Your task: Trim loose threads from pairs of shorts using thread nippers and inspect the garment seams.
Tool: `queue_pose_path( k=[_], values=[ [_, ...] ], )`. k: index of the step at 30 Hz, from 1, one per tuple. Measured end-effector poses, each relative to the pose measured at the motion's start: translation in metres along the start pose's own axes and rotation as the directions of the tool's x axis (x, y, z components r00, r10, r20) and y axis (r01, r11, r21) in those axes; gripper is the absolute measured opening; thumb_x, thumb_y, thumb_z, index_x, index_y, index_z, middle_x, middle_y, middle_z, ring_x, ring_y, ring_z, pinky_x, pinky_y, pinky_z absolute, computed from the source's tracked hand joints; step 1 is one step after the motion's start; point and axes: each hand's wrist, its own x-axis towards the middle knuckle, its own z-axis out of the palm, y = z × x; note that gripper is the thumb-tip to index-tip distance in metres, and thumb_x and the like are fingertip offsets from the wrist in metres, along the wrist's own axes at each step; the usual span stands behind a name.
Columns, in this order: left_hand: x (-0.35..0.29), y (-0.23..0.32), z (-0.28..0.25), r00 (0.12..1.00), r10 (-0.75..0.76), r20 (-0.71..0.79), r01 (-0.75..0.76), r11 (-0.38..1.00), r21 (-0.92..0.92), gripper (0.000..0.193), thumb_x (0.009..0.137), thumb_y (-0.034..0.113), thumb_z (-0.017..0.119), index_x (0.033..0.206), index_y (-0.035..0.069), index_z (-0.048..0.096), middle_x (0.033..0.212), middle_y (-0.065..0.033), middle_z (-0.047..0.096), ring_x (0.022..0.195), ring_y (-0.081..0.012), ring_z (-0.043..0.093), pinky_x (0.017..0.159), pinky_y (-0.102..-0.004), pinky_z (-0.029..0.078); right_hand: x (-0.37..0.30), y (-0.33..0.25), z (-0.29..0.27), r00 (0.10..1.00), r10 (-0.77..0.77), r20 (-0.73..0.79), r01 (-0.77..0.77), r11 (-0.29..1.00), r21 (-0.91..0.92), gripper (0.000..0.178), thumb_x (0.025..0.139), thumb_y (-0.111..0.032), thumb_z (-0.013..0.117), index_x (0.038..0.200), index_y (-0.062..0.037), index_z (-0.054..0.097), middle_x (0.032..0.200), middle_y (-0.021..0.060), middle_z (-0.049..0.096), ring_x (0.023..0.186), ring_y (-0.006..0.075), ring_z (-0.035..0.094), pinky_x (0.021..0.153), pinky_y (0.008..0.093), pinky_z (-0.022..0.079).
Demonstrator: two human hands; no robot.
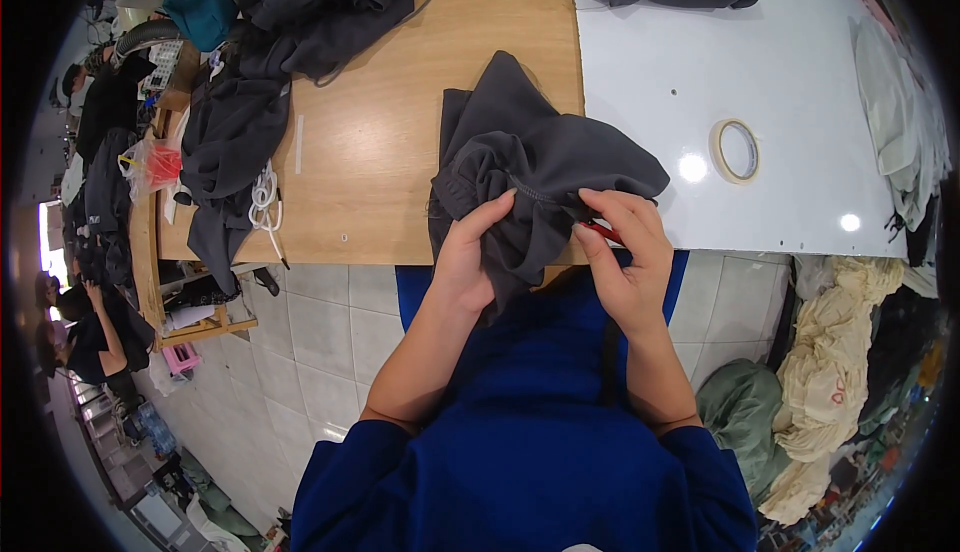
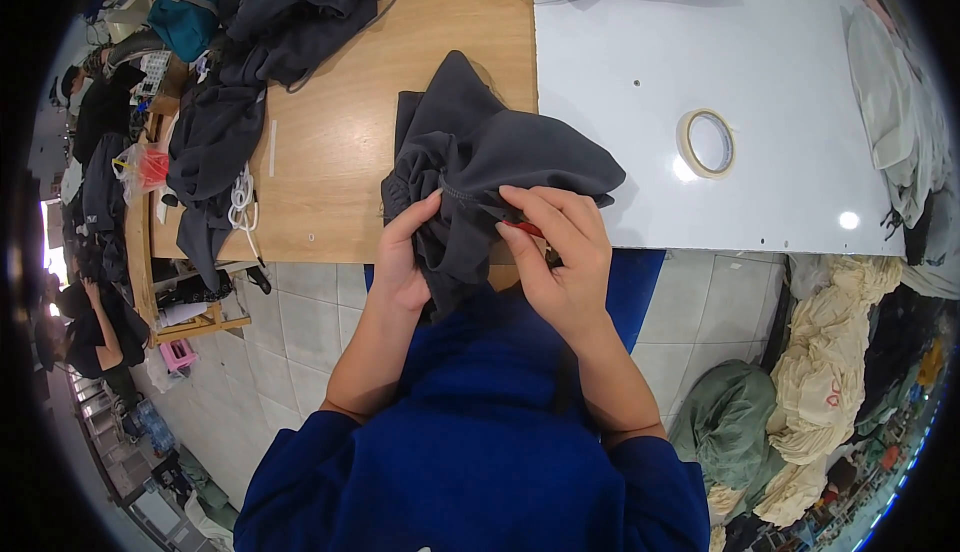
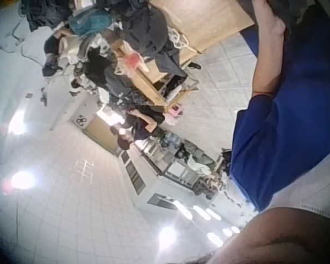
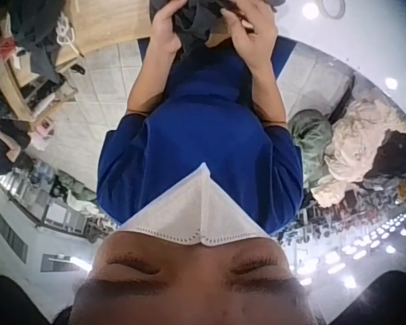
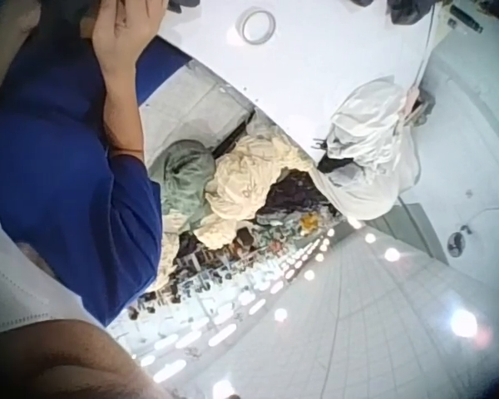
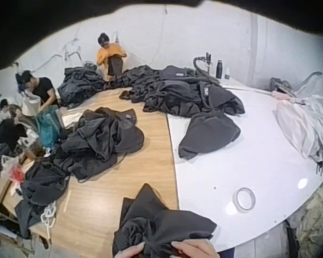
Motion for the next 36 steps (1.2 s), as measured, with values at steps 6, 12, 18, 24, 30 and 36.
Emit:
queue_pose_path(
  k=[6,12,18,24,30,36],
  values=[
    [0.006,0.002,-0.016,0.972,-0.139,0.191,0.174,0.967,-0.185,0.027,0.092,0.012,0.049,0.115,-0.002,0.055,0.109,-0.015,0.063,0.097,-0.0234,0.064,0.084,-0.035,0.053,-0.004,0.0,-0.001,0.993,0.081,0.085,-0.099,0.964,0.247,0.037,0.077,-0.003,0.068,0.113,-0.0024,0.061,0.096,0.0117,0.06,0.077,0.0176,0.056,0.067,0.0252,0.045],
    [0.001,0.004,-0.02,0.933,-0.176,0.313,0.254,0.94,-0.23,0.03,0.092,0.011,0.049,0.118,-0.002,0.052,0.113,-0.016,0.061,0.101,-0.0249,0.062,0.088,-0.0367,0.052,0.002,0.005,0.006,0.981,0.16,0.105,-0.175,0.971,0.16,0.018,0.076,-0.001,0.07,0.093,-0.0019,0.064,0.077,0.0047,0.057,0.059,0.0104,0.049,0.054,0.0201,0.04],
    [-0.01,0.016,-0.02,0.985,0.082,0.154,-0.106,0.982,0.154,0.037,0.09,0.011,0.055,0.124,-0.003,0.048,0.12,-0.0142,0.057,0.107,-0.0234,0.058,0.09,-0.0352,0.049,0.009,0.032,-0.016,0.882,0.427,-0.197,-0.335,0.864,0.376,0.008,0.085,-0.005,0.065,0.092,-0.001,0.063,0.076,-0.0038,0.057,0.064,0.0018,0.045,0.059,0.0153,0.036],
    [0.0,0.031,-0.033,0.996,0.081,0.035,-0.087,0.978,0.192,0.036,0.092,0.016,0.056,0.122,-0.004,0.05,0.119,-0.0139,0.057,0.106,-0.0229,0.057,0.089,-0.0332,0.048,0.006,0.045,-0.032,0.835,0.543,-0.085,-0.447,0.761,0.47,0.01,0.087,-0.01,0.064,0.088,0.0,0.062,0.074,-0.0046,0.054,0.067,0.0018,0.042,0.062,0.0164,0.033],
    [-0.002,0.032,-0.03,0.994,0.105,0.032,-0.11,0.947,0.302,0.04,0.092,0.019,0.055,0.125,-0.003,0.048,0.122,-0.0133,0.055,0.109,-0.0216,0.055,0.091,-0.0318,0.045,0.006,0.046,-0.031,0.835,0.54,-0.104,-0.431,0.761,0.486,0.011,0.089,-0.012,0.062,0.087,-0.0008,0.061,0.074,-0.0053,0.052,0.067,0.0017,0.041,0.061,0.0166,0.032],
    [-0.019,-0.002,-0.051,0.865,-0.378,0.331,0.062,0.734,0.676,0.076,0.092,0.052,0.043,0.143,0.0,0.019,0.146,-0.0104,0.03,0.134,-0.0232,0.03,0.109,-0.0374,0.026,0.006,0.074,-0.053,0.744,0.608,-0.279,-0.358,0.714,0.602,0.012,0.092,-0.012,0.056,0.1,-0.0023,0.057,0.067,-0.007,0.039,0.057,0.0021,0.029,0.05,0.0197,0.023]
  ],
)
